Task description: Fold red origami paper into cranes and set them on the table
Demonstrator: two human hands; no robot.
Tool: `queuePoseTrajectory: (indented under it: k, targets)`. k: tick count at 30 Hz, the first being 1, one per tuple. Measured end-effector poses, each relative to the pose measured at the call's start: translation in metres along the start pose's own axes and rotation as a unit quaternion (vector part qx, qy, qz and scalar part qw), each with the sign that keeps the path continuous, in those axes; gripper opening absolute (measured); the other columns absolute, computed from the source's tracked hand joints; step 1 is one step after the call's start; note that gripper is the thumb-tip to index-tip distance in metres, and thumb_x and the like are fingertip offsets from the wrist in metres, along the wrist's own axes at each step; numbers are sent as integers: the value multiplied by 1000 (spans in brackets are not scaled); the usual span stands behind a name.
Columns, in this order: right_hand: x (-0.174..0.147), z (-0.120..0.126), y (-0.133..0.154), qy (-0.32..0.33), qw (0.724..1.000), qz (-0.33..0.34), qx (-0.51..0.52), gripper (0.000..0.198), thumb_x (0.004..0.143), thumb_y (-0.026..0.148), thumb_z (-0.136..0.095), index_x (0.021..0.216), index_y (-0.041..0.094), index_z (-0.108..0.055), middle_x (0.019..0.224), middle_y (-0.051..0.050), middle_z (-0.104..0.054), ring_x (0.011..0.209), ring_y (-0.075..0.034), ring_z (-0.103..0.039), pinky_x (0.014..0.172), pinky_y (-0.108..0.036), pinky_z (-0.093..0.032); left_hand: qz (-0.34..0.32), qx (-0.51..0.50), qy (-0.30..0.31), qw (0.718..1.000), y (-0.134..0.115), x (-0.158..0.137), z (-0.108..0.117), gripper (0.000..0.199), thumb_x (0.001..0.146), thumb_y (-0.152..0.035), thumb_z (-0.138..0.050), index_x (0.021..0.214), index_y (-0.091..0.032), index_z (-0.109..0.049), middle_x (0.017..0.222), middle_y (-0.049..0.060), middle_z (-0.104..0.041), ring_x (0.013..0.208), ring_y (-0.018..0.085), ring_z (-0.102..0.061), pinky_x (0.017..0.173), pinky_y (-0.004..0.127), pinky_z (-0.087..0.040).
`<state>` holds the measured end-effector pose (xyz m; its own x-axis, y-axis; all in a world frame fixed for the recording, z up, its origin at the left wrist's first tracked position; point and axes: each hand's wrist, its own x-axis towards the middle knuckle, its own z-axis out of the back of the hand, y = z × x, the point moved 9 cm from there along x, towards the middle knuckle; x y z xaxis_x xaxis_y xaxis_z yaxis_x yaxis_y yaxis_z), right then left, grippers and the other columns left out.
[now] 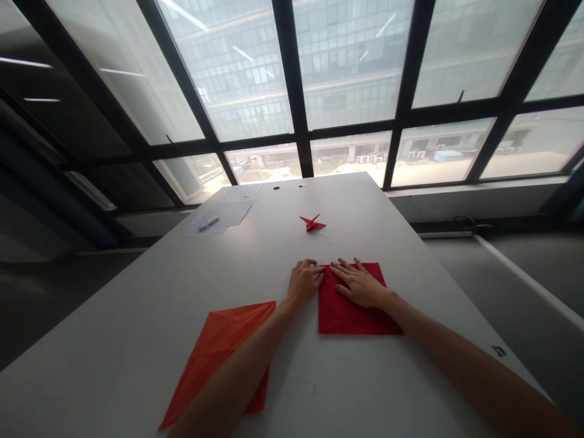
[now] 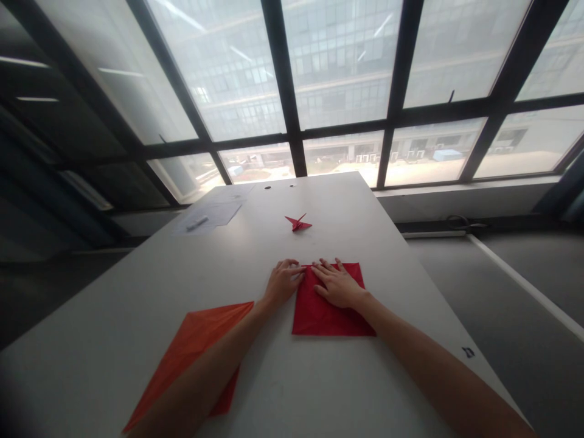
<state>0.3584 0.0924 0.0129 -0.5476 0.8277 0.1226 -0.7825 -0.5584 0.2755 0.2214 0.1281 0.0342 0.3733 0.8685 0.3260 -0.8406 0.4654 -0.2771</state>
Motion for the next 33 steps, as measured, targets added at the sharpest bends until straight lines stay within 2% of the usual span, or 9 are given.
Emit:
queuePoseTrajectory:
  k: [5, 9, 15, 18, 20, 23, 25, 28, 33]
  targets:
    - [1, 0, -7, -5, 1000, -20, -12, 64, 99, 52, -28, 156, 22, -22, 162, -7, -20, 150, -25, -14, 121, -52, -4, 10, 30, 10, 999, 2, -2, -1, 29, 92, -38, -58, 118, -38, -69, 133, 1, -57, 124, 25, -49, 105, 43, -43]
    - [-1, 0, -15, -4, 999, -39, -11, 63, 99, 50, -29, 155, 21, -24, 161, -7, -21, 150, -25, -16, 121, -51, -6, 10, 47, 9, 999, 7, -4, -3, 30, 93, -42, -56, 120, -40, -67, 145, 0, -47, 137, 30, -38, 113, 49, -35]
    - [-12, 5, -32, -9, 997, -69, -12, 61, 99, 44, -29, 155, 20, -25, 161, -7, -21, 150, -24, -16, 120, -50, -8, 48, 28, 9, 998, 20, 0, -4, 32, 94, -38, -53, 123, -33, -67, 145, 3, -48, 134, 28, -43, 112, 47, -38]
    - [-13, 5, -34, -10, 997, -74, -16, 61, 99, 44, -30, 155, 19, -25, 162, -7, -20, 150, -24, -15, 120, -51, -8, 29, 3, -39, 999, 11, 2, 8, 40, 98, -26, -43, 134, -25, -58, 145, 6, -50, 136, 24, -43, 115, 43, -35]
    - [-12, 4, -30, -12, 997, -68, -16, 61, 99, 44, -29, 155, 19, -25, 162, -6, -19, 150, -23, -14, 120, -50, -8, -23, -23, -48, 998, -4, 2, 15, 45, 99, -20, -34, 140, -23, -51, 146, 4, -49, 139, 19, -40, 118, 41, -32]
    - [-8, 1, -24, -15, 998, -60, -17, 62, 99, 44, -30, 155, 19, -25, 162, -6, -19, 150, -22, -14, 120, -49, -7, -138, -50, 38, 989, -33, -6, 5, 48, 100, -27, -34, 148, -25, -40, 150, 2, -45, 142, 16, -36, 120, 37, -28]
    - [-7, 0, -24, -19, 997, -66, -22, 63, 99, 46, -31, 155, 19, -24, 162, -7, -19, 150, -23, -14, 120, -50, -7, -174, -38, 109, 978, -42, -13, -7, 56, 99, -41, -40, 152, -25, -30, 155, 4, -37, 145, 19, -30, 122, 39, -22]
    - [-6, 0, -35, -21, 995, -90, -34, 65, 98, 49, -30, 154, 17, -26, 162, -10, -19, 150, -24, -14, 120, -52, -6, -157, 1, 166, 973, -39, -19, -21, 72, 94, -61, -41, 155, -27, -21, 160, 6, -24, 149, 26, -17, 122, 50, -12]
    - [-15, 1, -69, -28, 986, -151, -64, 58, 100, 42, -27, 153, 17, -30, 160, -9, -24, 149, -25, -19, 118, -59, -7, -122, 25, 179, 976, -30, -18, -26, 76, 91, -71, -35, 155, -32, -19, 162, 5, -18, 150, 33, -10, 119, 57, -8]
